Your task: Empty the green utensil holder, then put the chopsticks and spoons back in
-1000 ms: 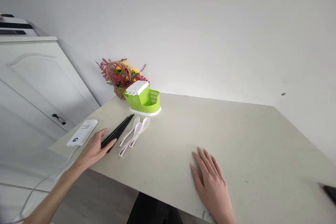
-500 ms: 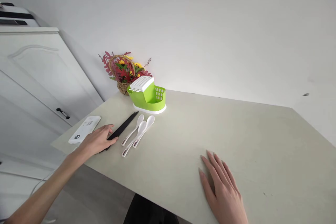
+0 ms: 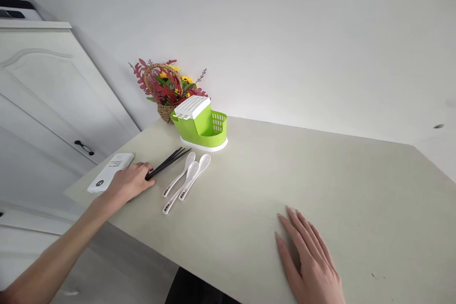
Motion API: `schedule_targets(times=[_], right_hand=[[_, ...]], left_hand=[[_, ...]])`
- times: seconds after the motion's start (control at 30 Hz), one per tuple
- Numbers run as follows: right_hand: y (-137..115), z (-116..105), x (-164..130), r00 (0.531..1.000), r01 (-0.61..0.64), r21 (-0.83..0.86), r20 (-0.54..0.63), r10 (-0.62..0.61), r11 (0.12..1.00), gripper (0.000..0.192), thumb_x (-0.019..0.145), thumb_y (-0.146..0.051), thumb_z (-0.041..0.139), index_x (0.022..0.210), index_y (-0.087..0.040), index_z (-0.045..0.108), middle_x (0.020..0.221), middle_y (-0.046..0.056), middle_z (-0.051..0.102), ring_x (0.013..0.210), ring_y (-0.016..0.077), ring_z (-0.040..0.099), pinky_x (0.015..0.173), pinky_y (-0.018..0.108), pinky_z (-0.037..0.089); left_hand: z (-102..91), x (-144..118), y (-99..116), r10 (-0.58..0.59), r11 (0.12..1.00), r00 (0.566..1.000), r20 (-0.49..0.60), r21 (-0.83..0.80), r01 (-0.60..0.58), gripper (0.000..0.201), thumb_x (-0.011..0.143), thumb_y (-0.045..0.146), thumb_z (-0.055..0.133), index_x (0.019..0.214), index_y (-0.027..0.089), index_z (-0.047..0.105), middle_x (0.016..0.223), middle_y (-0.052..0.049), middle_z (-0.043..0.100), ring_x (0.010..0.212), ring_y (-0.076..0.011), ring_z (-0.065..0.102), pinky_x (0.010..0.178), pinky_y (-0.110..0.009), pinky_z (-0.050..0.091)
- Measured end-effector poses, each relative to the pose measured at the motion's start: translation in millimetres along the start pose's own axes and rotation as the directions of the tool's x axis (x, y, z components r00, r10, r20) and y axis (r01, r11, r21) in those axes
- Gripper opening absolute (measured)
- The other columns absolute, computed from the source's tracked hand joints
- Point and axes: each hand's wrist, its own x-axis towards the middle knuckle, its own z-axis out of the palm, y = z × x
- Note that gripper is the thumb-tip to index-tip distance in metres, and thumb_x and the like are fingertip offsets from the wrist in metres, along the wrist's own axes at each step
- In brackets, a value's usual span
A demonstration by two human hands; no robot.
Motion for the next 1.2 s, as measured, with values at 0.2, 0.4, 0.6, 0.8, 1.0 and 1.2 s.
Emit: schedule_targets(times=[0.2,0.4,0.6,0.8,1.0,1.2], right_hand=[[-0.6,-0.2,2.7,1.000,-0.022,0.024,-0.002,0.022,0.999,0.059,0.101,-0.055,0.048,0.158,-0.041,0.044,0.163,-0.005,0.043,0.146,0.0338,0.047,0.109,0.057,0.054],[-3.0,-1.5,1.9,0.999,-0.038,0.041,-0.014,0.038,0.998,0.057,0.101,-0.055,0.046,0.156,-0.039,0.047,0.162,-0.004,0.046,0.145,0.0333,0.049,0.110,0.057,0.053],[4.1,2.7,-0.4,0.998,-0.053,0.036,0.024,0.052,0.998,0.058,0.100,-0.057,0.047,0.156,-0.041,0.046,0.162,-0.006,0.044,0.146,0.0346,0.047,0.104,0.058,0.058],[-5.8,2.8,-2.4,0.994,-0.111,0.088,0.000,0.112,0.990,0.057,0.102,-0.059,0.041,0.155,-0.039,0.048,0.162,-0.005,0.045,0.149,0.0335,0.043,0.108,0.060,0.054],[7.9,10.6,-2.7,0.999,-0.046,0.074,0.012,0.045,0.996,0.058,0.100,-0.058,0.047,0.156,-0.040,0.047,0.163,-0.005,0.044,0.148,0.0336,0.045,0.107,0.058,0.056],[5.5,8.7,0.2,0.999,-0.036,0.073,0.006,0.035,0.997,0.055,0.101,-0.057,0.047,0.154,-0.041,0.049,0.163,-0.007,0.043,0.149,0.0314,0.044,0.109,0.056,0.055]], left_hand=[[9.7,-3.6,9.7,-0.001,0.997,1.000,-0.016,0.075,0.002,0.037,0.095,0.022,0.044,0.127,0.008,0.056,0.116,-0.024,0.070,0.102,-0.0404,0.071,0.078,-0.044,0.053],[25.5,-7.1,7.6,-0.008,1.000,0.999,-0.047,0.014,0.008,0.034,0.098,0.020,0.035,0.126,0.007,0.050,0.114,-0.026,0.070,0.099,-0.0386,0.073,0.076,-0.044,0.053],[41.9,-5.5,-2.6,-0.081,0.990,0.982,-0.168,-0.125,0.060,0.037,0.105,0.035,0.028,0.122,0.012,0.052,0.101,-0.023,0.075,0.097,-0.0386,0.074,0.076,-0.042,0.053],[37.5,-29.5,8.1,-0.142,0.631,0.950,-0.276,-0.765,-0.128,0.037,0.104,0.053,0.034,0.098,0.022,0.052,0.084,-0.006,0.070,0.083,-0.0233,0.072,0.069,-0.029,0.052],[-0.3,-71.0,84.2,0.006,-0.062,0.983,-0.181,-0.982,-0.181,0.050,0.094,0.068,0.056,0.076,0.023,0.042,0.059,0.009,0.032,0.043,-0.0063,0.030,0.040,-0.020,0.022],[-8.2,-79.7,184.3,0.135,-0.367,0.962,-0.236,-0.914,-0.173,0.061,0.087,0.070,0.065,0.066,0.024,0.030,0.051,0.012,0.022,0.040,-0.0049,0.020,0.039,-0.021,0.016]])
